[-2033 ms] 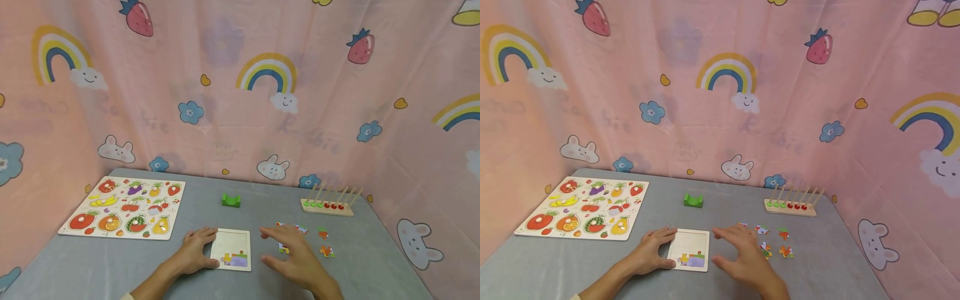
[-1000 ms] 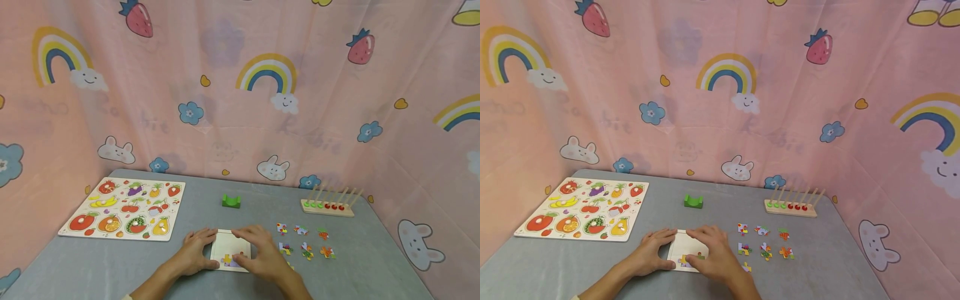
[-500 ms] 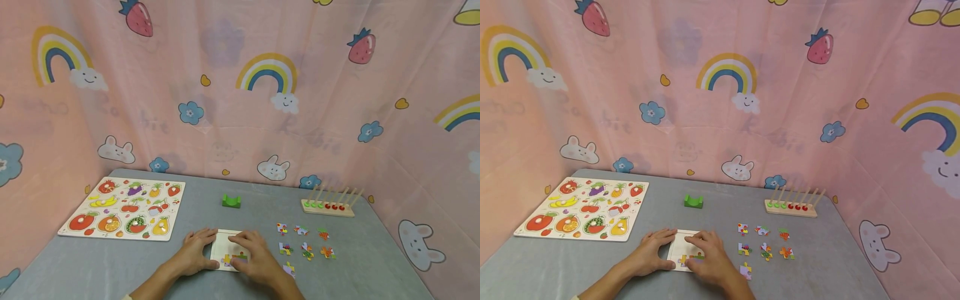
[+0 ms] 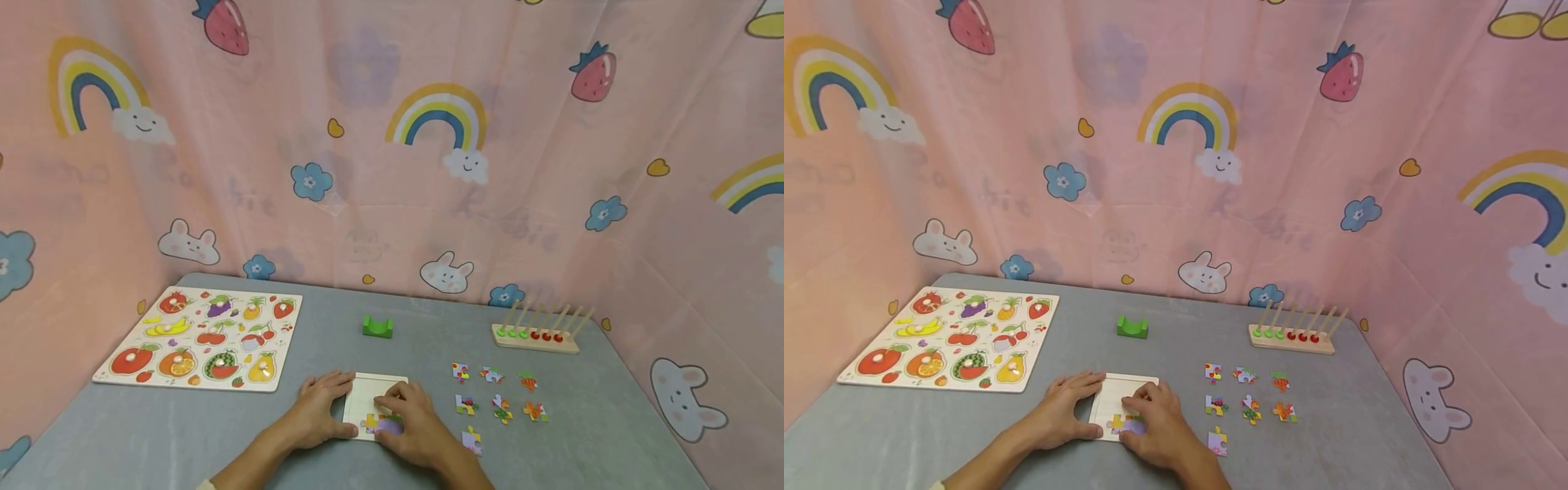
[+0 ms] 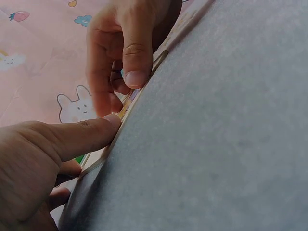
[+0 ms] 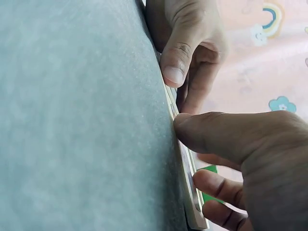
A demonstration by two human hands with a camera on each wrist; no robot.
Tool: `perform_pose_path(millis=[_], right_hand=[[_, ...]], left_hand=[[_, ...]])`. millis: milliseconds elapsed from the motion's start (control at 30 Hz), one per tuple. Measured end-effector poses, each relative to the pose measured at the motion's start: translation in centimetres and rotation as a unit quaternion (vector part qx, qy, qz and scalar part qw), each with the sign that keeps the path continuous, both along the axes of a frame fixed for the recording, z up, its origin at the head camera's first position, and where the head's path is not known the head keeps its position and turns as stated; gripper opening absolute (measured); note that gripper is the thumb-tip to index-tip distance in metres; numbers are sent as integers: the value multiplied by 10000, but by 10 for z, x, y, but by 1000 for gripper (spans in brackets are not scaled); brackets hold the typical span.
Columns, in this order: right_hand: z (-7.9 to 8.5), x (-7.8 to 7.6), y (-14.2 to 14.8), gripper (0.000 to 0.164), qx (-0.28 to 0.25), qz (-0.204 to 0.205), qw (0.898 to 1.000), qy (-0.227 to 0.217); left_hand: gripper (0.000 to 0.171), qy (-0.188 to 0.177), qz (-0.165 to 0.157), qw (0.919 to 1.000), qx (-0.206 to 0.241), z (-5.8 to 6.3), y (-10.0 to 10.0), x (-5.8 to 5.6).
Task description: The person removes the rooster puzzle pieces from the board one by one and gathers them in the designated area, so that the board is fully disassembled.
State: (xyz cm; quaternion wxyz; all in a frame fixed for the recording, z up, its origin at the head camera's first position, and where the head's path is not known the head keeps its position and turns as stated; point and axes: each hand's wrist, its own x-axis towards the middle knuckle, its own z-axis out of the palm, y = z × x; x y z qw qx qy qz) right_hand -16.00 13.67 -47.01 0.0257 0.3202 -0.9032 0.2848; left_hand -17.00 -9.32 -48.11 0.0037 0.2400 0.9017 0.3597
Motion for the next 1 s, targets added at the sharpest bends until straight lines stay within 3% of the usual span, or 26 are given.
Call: perform_pose_path(millis=[233,600,833,1000], right_hand=[[-2,0,0,17,123,65,9996,228],[-2,2,0,23,-261,-14,9988,420],[-4,1,0,22,-442,165,9945,934],[-2,1,1,21,-190,253,9977,600]], left_hand=[[75,-35,-5,10000,2,1,-1,0],[75,-86,-29,10000,32,3,0,0],[75,-38,-43,10000,77,2,0,0],[75,-59,-44,10000,29,2,0,0]])
